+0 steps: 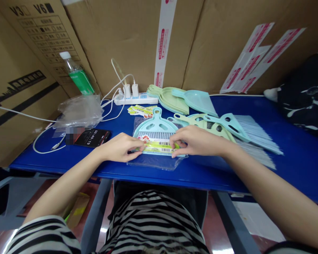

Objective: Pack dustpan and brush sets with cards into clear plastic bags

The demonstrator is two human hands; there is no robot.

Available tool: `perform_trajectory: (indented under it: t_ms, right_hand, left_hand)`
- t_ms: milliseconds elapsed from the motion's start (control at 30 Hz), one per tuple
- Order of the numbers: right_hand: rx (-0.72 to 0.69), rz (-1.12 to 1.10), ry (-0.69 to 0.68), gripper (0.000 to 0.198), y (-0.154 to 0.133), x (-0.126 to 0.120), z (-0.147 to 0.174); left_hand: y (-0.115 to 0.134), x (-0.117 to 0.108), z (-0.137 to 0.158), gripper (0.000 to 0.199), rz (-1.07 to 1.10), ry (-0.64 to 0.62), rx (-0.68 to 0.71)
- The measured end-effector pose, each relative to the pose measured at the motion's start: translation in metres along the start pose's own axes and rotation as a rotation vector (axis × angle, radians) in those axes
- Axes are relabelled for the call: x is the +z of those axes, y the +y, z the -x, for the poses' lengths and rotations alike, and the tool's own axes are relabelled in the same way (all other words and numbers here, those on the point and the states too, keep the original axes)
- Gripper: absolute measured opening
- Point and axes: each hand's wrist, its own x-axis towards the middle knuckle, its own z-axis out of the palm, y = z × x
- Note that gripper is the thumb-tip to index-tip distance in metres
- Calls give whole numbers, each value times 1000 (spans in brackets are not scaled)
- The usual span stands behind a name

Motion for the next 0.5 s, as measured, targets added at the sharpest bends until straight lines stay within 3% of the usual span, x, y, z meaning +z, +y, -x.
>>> perform_trajectory:
  t_ms: [333, 500]
  right_hand:
    - [-26, -27, -27, 15, -7, 1, -1]
    - [-39, -58, -31, 19, -6, 1, 0]
  left_hand:
    - [1, 0, -1, 20, 12, 4, -6]
    - [1, 0, -1, 20, 22, -2, -15]
